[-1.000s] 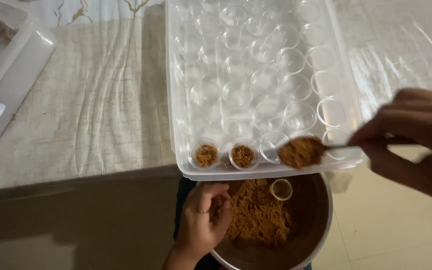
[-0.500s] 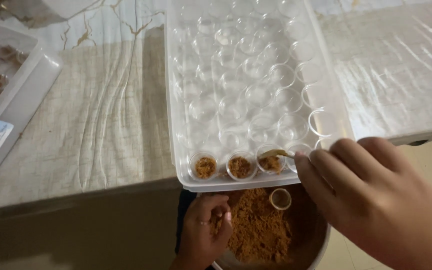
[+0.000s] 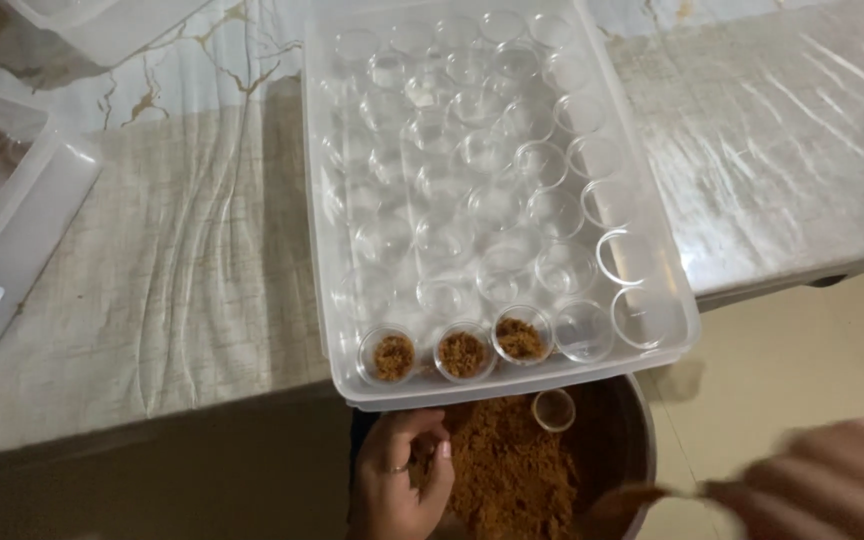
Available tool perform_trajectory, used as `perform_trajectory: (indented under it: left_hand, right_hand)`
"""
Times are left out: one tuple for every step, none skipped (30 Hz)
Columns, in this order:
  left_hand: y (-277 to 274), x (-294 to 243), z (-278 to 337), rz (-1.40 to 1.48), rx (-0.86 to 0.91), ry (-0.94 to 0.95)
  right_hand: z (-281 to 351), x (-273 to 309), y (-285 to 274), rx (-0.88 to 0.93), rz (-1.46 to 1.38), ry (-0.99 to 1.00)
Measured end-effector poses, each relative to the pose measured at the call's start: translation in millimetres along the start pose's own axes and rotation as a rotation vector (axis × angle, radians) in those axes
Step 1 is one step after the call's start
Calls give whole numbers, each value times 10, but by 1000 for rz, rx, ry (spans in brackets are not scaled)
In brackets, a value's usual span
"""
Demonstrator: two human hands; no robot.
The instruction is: Scooping ground crust or food mixture from a bowl into small plastic cups using a spoon.
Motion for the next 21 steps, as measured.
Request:
perform_trajectory:
  left_hand:
    - [4,28,14,-31,-11,19]
    - [6,59,43,-63,-22,34]
    - [30,76,10,-63,-23,35]
    - [22,50,27,-56,-53,76]
    - [16,45,48,-51,-83,118]
    - [14,54,46,-53,-75,86]
    - [7,9,49,-97,-84,152]
    - [3,-37,75,-142,-88,209]
    - [8,-47,42,-146,-77,170]
    - [-3,-90,37,-148,-71,195]
    - [-12,-136,24,-150,-64,221]
    - [-17,-125,33,-156,-59,207]
    - [-10,-111,30,-108,-28,161]
    - [10,-95,1,-52,-1,122]
    - [12,-70,-18,-52,-1,116]
    - [12,-74,-9,-61,-9,140]
    - [12,-79,3,-71,-16,164]
    - [15,-81,5,-71,-15,156]
    - [9,-111,9,-79,-21,178]
    - [-3,-141,-4,-88,-29,205]
    - [-12,-111,2,-89,-31,202]
  right_hand:
    - [-112,182,274,12,-29,1]
    - [-194,434,559,28,-62,1]
    - [-216,462,715,27,-62,1]
    - [-201,546,909,85,-86,-29]
    - [-180,635,1121,142,-112,-58]
    - [-296,721,1132,165,-135,-55]
    - [-343,759,1322,402,-132,16]
    - [-335,815,1490,646,-132,83]
    - [-418,892,1453,677,-160,80]
    - [-632,977,1278,437,-130,51]
    - [-815,1062,1071,198,-102,23]
    - [-856,1091,1104,205,-117,23]
    - [-887,1074,1166,277,-81,69]
    - [-927,1033,1216,346,-32,113]
    - [-940,1032,1266,351,-34,112]
    - [-944,1040,1277,316,-40,119]
    - [-945,1049,1287,281,-46,127]
    - [-938,1045,1329,287,-50,126]
    - [-942,1052,1350,271,-76,122]
    - [-963,1051,1372,250,-99,115]
    - [-962,1052,1385,252,-101,113]
Point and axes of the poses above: each hand's wrist, its own z-axis away from the middle knuckle, its own y-axis out of the palm, x = y × z, the point moved 8 cm from there along -z, towards the middle knuckle, and after that the axes turned 8 degrees about -x, right-handed, at the moved point
